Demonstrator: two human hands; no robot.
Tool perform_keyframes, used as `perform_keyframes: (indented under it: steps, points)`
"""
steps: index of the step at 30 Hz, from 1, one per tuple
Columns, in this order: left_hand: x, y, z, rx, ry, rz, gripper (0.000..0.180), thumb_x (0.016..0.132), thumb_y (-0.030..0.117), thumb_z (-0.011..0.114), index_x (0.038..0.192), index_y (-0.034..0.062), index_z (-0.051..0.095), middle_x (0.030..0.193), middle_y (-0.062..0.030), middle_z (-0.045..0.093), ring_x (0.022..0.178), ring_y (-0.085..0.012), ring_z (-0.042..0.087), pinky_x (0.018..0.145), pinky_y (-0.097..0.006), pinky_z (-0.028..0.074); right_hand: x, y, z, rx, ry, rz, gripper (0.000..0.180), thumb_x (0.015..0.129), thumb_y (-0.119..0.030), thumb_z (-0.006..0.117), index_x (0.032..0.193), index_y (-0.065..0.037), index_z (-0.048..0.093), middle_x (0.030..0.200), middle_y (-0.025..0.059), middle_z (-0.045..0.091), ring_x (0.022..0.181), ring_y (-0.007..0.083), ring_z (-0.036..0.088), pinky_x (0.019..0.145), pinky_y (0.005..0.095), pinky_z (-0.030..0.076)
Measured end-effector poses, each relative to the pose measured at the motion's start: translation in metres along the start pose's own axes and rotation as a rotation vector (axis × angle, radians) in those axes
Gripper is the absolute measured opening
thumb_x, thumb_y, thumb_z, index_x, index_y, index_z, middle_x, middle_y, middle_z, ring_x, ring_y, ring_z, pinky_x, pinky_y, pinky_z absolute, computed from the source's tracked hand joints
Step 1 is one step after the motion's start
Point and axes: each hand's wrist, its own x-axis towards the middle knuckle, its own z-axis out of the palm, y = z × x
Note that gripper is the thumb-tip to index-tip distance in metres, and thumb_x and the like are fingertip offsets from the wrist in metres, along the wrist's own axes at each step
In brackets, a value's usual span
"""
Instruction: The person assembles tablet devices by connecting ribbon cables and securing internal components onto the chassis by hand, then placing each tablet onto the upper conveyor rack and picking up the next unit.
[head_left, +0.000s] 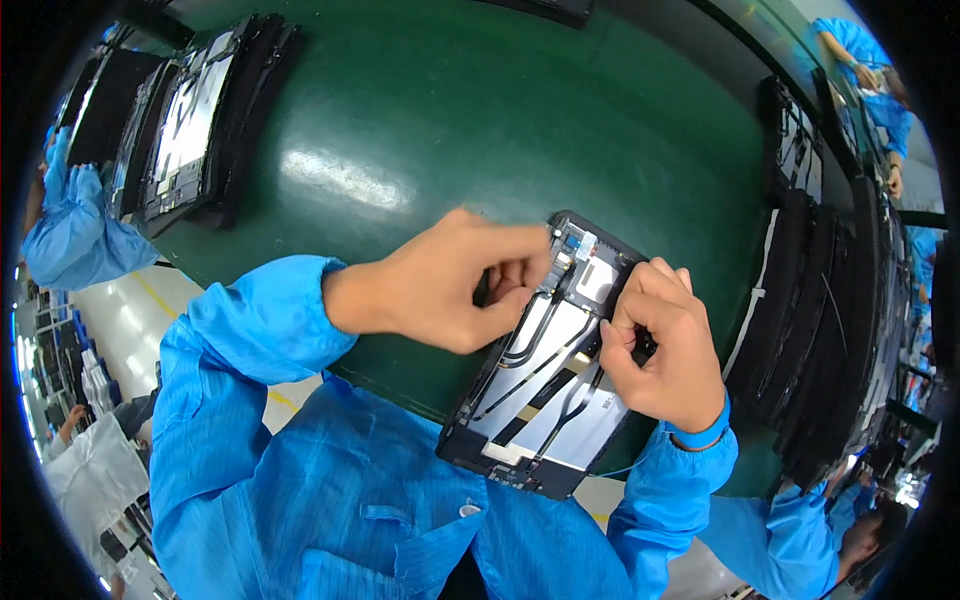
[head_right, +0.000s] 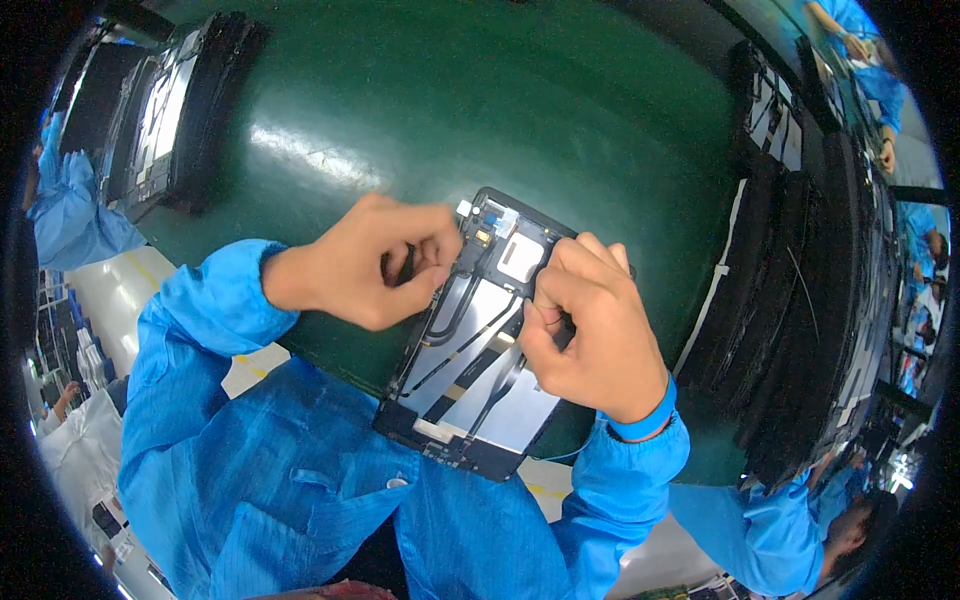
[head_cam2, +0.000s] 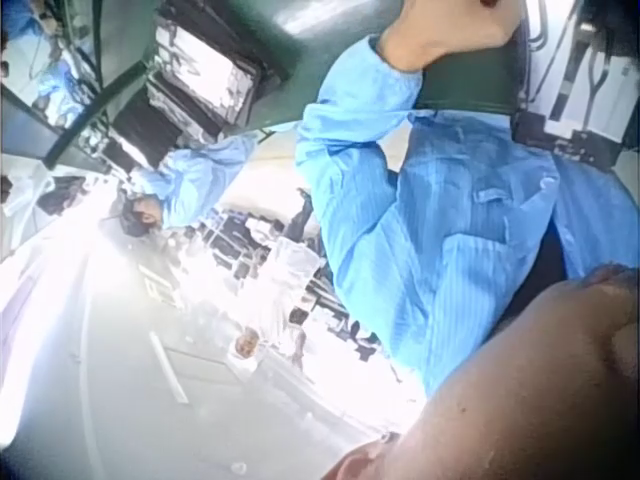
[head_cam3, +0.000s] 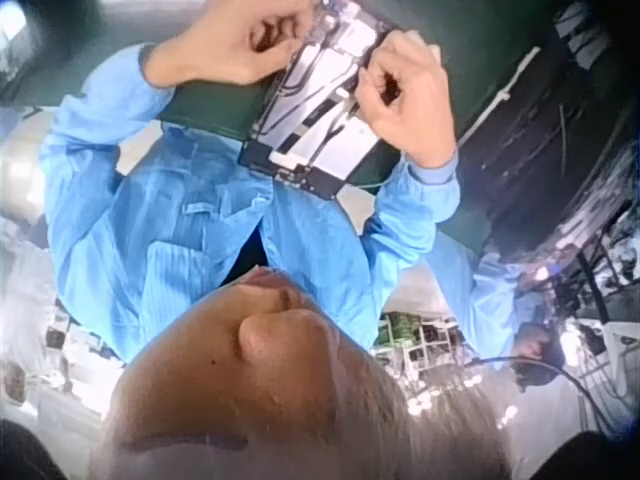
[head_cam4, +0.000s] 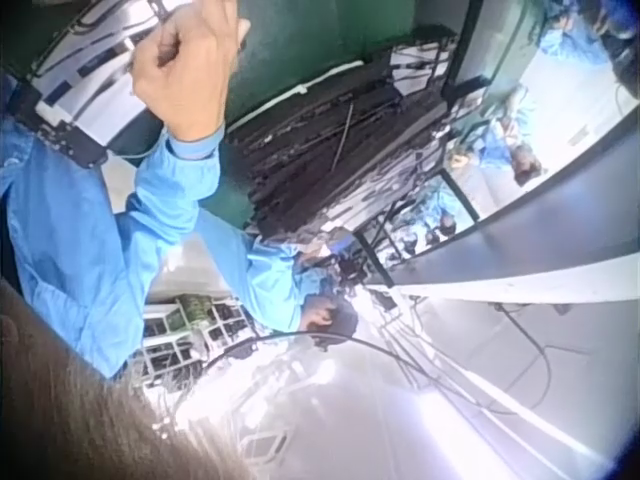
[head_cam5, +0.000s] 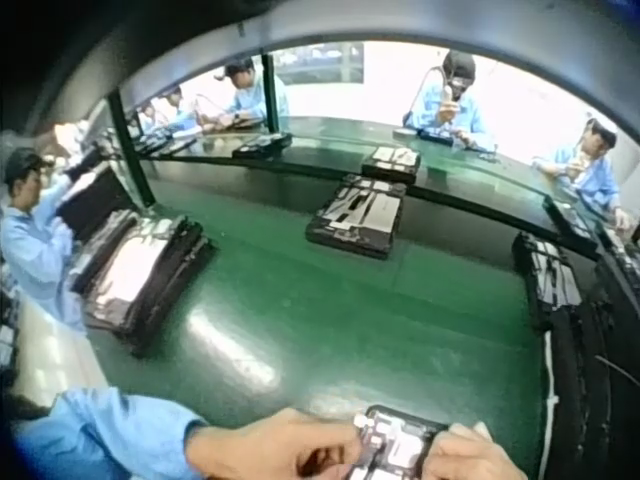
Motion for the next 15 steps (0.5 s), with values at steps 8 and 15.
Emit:
perform_keyframes:
  steps: [8, 15]
  points:
    - [-0.014, -0.007, 0.003, 0.271, 0.126, 0.279, 0.023, 0.084, 0.000, 0.073, 0.105, 0.0012, 0.082, 0.077, -0.0098, 0.070, 0.056, -0.0207, 0.067, 0.050, -0.033, 0.053, 0.001, 0.004, 0.014, 0.024, 0.173, 0.010, 0.028, 0.073, 0.001, 0.075, 0.066, -0.008, 0.049, 0.076, 0.0084, 0.048, 0.074, 0.0299, 0.049, 0.072, 0.0431, 0.032]
    - [-0.014, -0.005, 0.012, 0.360, 0.183, 0.328, 0.025, 0.083, -0.002, 0.074, 0.107, -0.0011, 0.081, 0.080, -0.0114, 0.071, 0.061, -0.0242, 0.069, 0.053, -0.035, 0.054, 0.006, -0.005, 0.017, -0.049, 0.143, 0.033, 0.032, 0.072, 0.001, 0.073, 0.061, -0.009, 0.045, 0.068, 0.0059, 0.045, 0.070, 0.0271, 0.047, 0.071, 0.0428, 0.030]
